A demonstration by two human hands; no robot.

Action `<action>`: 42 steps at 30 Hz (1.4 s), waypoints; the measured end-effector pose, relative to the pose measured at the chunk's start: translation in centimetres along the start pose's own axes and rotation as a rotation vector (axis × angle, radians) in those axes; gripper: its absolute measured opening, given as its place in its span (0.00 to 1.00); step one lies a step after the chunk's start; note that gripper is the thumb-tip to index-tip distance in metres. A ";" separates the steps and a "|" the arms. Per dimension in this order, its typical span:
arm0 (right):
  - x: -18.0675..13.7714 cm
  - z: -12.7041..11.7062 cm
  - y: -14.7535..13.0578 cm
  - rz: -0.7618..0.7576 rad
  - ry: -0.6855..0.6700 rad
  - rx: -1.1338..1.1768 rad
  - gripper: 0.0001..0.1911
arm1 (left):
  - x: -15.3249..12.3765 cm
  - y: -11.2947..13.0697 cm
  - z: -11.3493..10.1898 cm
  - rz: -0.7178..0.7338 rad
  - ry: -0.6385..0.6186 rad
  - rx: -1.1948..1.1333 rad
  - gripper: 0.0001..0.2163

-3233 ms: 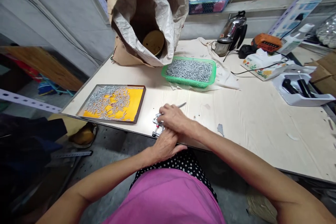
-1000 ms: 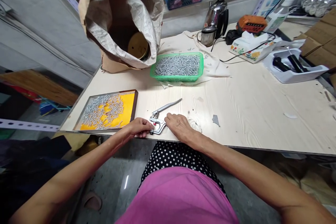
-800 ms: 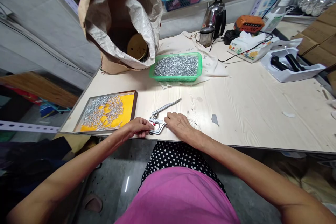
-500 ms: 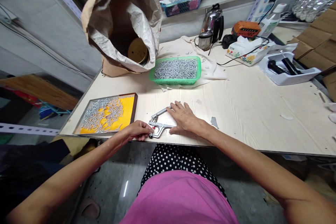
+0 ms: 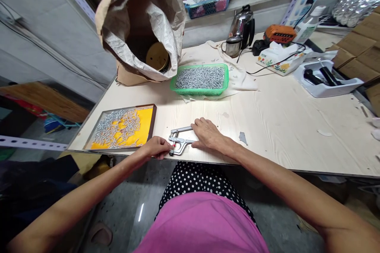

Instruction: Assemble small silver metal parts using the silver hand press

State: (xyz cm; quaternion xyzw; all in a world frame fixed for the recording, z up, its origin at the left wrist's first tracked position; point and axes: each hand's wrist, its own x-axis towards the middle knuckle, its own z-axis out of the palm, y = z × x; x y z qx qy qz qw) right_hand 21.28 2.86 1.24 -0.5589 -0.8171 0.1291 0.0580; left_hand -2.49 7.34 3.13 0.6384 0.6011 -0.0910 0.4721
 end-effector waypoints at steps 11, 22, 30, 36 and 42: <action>-0.7 1.7 -0.1 -0.040 0.084 0.056 0.22 | 1.7 3.0 3.4 0.809 0.310 0.674 0.24; -0.6 -1.7 -0.4 0.038 -0.111 -0.122 0.10 | 2.4 5.0 3.9 0.706 0.344 0.775 0.16; -0.3 -1.2 0.0 0.021 -0.110 -0.069 0.04 | 2.6 5.6 4.1 0.642 0.325 0.731 0.08; 0.0 -0.7 1.8 -0.059 -0.001 -0.057 0.22 | 1.6 4.6 4.7 0.639 0.456 0.670 0.19; 1.1 -0.3 5.4 -0.128 -0.012 0.101 0.21 | -0.4 2.6 9.6 0.878 0.526 0.545 0.25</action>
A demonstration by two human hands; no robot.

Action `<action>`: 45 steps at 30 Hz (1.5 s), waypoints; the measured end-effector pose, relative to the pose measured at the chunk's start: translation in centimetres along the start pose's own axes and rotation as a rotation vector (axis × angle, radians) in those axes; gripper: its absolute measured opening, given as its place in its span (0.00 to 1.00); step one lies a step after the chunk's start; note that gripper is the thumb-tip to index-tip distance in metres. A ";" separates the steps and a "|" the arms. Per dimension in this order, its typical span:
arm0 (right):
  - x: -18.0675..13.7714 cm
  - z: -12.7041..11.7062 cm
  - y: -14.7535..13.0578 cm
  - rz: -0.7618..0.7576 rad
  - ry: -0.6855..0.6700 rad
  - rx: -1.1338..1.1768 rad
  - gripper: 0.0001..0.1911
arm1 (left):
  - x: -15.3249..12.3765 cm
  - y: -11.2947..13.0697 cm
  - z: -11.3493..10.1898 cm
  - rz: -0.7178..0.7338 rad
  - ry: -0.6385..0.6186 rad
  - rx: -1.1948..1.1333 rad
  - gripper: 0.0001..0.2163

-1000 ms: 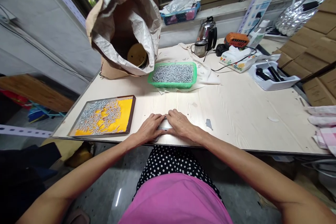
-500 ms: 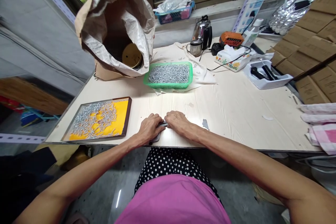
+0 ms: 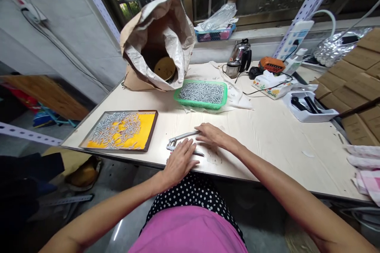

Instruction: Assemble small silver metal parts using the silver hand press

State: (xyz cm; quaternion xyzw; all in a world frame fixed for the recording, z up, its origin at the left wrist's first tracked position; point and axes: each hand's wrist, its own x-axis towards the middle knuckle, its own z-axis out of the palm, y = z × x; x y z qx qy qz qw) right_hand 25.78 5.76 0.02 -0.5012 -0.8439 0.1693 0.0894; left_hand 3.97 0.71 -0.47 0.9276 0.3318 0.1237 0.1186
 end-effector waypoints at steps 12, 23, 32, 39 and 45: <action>4.0 -1.1 -6.5 -0.026 -0.038 -0.276 0.10 | 0.0 0.2 1.8 0.100 -0.044 -0.208 0.24; 6.1 3.6 -10.2 -0.463 -0.180 -0.265 0.08 | -7.7 -3.2 -5.9 0.193 0.231 0.012 0.11; 7.5 -1.5 -9.9 -0.148 0.427 0.251 0.08 | -7.1 -15.8 -11.2 -0.652 -0.146 0.258 0.08; 9.4 -10.9 -2.6 0.263 0.612 -0.177 0.13 | -5.5 -16.1 -11.2 -0.783 -0.283 0.246 0.10; 3.6 -4.8 -6.6 0.090 0.102 -0.052 0.13 | -5.2 -12.6 -11.2 -0.672 0.029 -0.243 0.08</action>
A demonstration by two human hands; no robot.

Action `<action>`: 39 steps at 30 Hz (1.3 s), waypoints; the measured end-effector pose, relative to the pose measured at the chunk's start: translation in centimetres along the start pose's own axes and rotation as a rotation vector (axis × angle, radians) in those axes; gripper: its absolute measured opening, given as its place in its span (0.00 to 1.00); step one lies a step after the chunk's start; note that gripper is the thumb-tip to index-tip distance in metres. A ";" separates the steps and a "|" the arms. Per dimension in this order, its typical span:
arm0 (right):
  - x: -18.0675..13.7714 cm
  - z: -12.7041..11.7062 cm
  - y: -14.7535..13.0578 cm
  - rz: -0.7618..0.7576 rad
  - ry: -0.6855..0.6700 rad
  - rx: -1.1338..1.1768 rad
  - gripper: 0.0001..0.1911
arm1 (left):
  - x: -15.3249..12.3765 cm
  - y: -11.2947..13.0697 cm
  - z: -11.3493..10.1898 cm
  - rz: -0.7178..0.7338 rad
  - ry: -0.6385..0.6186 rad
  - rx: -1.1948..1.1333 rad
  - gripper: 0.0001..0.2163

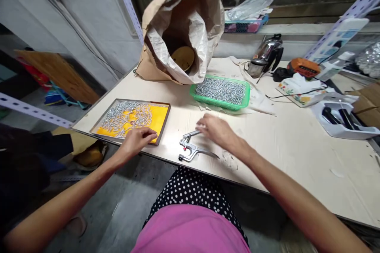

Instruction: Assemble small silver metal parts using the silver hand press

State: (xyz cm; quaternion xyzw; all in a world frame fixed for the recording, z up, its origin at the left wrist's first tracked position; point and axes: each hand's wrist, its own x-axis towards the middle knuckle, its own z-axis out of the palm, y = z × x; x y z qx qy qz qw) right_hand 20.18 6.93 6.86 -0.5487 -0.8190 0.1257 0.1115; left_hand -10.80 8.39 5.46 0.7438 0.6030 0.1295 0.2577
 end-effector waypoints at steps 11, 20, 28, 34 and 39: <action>-5.7 5.9 -2.7 0.172 -0.250 -0.113 0.09 | -0.6 4.8 7.8 -0.151 -0.230 -0.394 0.10; -6.1 6.3 -2.3 0.154 -0.197 -0.092 0.07 | -0.2 4.7 8.2 -0.164 -0.320 -0.263 0.14; -6.1 6.7 -2.0 0.154 -0.149 -0.071 0.07 | 0.7 4.7 7.8 -0.127 -0.420 -0.088 0.15; -6.3 7.1 -1.8 0.133 -0.108 -0.091 0.08 | 1.2 4.5 7.6 -0.160 -0.544 -0.190 0.15; -6.3 7.1 -1.9 0.128 -0.109 -0.101 0.08 | 1.6 4.1 7.6 -0.193 -0.645 -0.277 0.16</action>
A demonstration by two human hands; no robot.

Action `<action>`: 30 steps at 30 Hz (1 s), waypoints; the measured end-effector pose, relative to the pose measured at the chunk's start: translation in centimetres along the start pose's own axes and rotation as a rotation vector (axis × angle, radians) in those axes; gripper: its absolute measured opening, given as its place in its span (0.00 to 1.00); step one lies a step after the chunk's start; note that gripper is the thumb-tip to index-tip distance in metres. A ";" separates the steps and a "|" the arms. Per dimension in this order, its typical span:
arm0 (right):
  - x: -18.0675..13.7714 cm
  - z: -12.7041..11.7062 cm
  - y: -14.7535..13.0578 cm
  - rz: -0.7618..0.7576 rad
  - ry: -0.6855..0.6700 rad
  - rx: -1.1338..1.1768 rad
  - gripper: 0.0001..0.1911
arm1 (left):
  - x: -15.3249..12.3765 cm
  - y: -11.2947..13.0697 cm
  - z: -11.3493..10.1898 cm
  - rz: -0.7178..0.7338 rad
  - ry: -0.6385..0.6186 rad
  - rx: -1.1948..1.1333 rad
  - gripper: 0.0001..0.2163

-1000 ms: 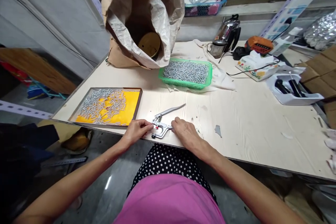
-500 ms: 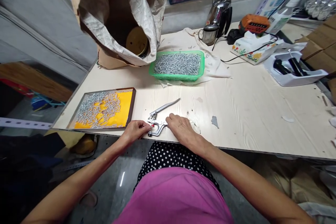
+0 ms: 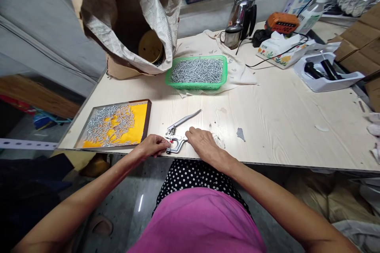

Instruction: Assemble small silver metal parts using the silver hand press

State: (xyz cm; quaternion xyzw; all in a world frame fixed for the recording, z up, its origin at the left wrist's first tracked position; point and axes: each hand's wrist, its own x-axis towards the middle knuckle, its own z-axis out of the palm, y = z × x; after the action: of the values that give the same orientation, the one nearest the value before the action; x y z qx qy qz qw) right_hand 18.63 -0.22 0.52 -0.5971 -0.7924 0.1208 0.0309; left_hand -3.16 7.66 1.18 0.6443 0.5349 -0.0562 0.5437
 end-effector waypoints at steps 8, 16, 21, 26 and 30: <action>-0.3 -0.8 -0.1 -0.058 -0.029 -0.022 0.10 | -0.2 0.1 -0.1 0.026 -0.086 0.066 0.17; -0.4 -0.9 -0.2 -0.050 -0.023 0.026 0.08 | -0.9 0.7 0.7 -0.031 -0.018 -0.019 0.18; 0.2 -1.7 1.5 -0.095 0.071 0.108 0.21 | -1.0 0.5 0.9 -0.035 -0.001 -0.043 0.18; 3.0 -1.5 4.2 -0.159 -0.021 0.023 0.53 | -1.0 0.6 0.9 -0.044 0.000 -0.045 0.18; 4.3 -1.4 4.7 -0.181 -0.070 0.016 0.54 | -0.9 0.6 1.0 -0.045 -0.002 -0.051 0.18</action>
State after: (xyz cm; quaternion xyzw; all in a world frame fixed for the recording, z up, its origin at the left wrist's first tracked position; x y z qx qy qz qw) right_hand 22.08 5.26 0.38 -0.5183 -0.8427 0.1445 0.0186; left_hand -2.64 6.45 1.77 0.6177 0.5502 -0.0553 0.5591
